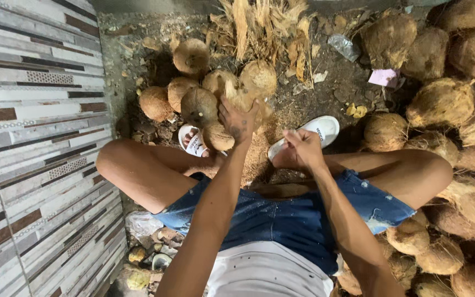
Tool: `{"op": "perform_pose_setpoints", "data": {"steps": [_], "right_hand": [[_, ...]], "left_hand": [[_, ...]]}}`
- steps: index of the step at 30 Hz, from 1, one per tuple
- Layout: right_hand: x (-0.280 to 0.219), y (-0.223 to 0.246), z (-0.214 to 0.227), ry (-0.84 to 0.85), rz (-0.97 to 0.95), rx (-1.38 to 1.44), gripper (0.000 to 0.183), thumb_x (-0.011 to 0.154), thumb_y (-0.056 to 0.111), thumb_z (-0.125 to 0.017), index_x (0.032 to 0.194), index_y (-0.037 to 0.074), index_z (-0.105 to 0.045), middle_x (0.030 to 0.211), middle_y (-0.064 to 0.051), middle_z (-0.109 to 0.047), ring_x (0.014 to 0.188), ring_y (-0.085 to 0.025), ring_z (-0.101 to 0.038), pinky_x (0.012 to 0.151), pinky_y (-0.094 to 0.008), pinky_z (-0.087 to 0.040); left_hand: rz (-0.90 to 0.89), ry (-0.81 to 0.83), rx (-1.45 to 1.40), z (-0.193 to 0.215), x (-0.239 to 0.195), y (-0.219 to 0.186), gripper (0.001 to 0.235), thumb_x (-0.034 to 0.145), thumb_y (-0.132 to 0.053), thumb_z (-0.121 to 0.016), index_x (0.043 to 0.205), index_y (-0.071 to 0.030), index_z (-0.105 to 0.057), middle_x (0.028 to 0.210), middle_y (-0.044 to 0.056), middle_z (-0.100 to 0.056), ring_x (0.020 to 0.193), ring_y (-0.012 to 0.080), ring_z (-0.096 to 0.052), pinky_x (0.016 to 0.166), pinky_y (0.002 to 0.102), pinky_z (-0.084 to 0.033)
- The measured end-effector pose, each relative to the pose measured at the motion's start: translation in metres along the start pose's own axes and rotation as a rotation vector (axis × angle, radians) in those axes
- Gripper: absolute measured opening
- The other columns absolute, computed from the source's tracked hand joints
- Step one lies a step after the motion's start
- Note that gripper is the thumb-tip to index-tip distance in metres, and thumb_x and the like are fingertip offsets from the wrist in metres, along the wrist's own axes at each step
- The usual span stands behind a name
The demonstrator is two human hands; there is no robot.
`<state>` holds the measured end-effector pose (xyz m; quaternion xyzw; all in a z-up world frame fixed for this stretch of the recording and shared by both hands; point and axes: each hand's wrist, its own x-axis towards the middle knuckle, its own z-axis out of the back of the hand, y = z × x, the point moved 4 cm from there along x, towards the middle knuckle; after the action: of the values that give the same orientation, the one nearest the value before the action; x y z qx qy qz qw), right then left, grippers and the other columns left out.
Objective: The person sits cross-legged on the floor and peels the fibrous husk off several coconuts by hand. They pull away the husk fibers and place the removed material on the floor, repeating the process for multiple coconuts.
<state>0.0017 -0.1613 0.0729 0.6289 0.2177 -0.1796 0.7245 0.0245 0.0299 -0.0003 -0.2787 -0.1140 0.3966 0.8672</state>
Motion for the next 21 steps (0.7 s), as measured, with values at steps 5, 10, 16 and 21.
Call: {"op": "perform_pose_setpoints", "data": {"steps": [5, 10, 16, 21], "right_hand": [[0.035, 0.046, -0.004, -0.05, 0.047, -0.338, 0.037, 0.096, 0.037, -0.071, 0.072, 0.01, -0.071, 0.06, -0.011, -0.063, 0.056, -0.018, -0.056, 0.059, -0.033, -0.042], [0.122, 0.031, -0.013, -0.097, 0.086, -0.299, 0.033, 0.108, 0.025, -0.054, 0.08, 0.012, -0.066, 0.054, -0.001, -0.049, 0.05, -0.012, -0.043, 0.056, -0.032, -0.038], [0.202, 0.05, -0.038, -0.183, 0.139, -0.318, 0.023, 0.109, 0.022, -0.054, 0.092, 0.005, -0.054, 0.071, -0.007, -0.052, 0.071, -0.022, -0.05, 0.075, -0.042, -0.046], [0.253, 0.079, -0.057, -0.324, 0.251, -0.358, 0.032, 0.107, 0.013, -0.05, 0.079, -0.001, -0.046, 0.084, -0.027, -0.059, 0.099, -0.052, -0.06, 0.089, -0.059, -0.048]], "left_hand": [[-0.019, -0.016, -0.11, 0.004, 0.003, 0.005, 0.103, 0.058, -0.05, -0.089, 0.141, -0.006, -0.045, 0.114, 0.025, -0.057, 0.1, 0.0477, -0.062, 0.089, 0.055, -0.05], [-0.04, -0.02, -0.092, 0.007, 0.002, 0.006, 0.1, 0.057, -0.044, -0.089, 0.136, 0.0, -0.047, 0.107, 0.029, -0.058, 0.095, 0.0508, -0.062, 0.085, 0.058, -0.05], [-0.04, -0.01, -0.086, -0.009, 0.004, 0.02, 0.105, 0.056, -0.042, -0.092, 0.139, 0.003, -0.046, 0.113, 0.036, -0.057, 0.106, 0.0545, -0.058, 0.091, 0.06, -0.047], [-0.008, 0.023, -0.108, -0.008, 0.011, 0.021, 0.104, 0.054, -0.041, -0.093, 0.137, 0.002, -0.049, 0.113, 0.035, -0.058, 0.11, 0.0529, -0.058, 0.092, 0.059, -0.047]]}}
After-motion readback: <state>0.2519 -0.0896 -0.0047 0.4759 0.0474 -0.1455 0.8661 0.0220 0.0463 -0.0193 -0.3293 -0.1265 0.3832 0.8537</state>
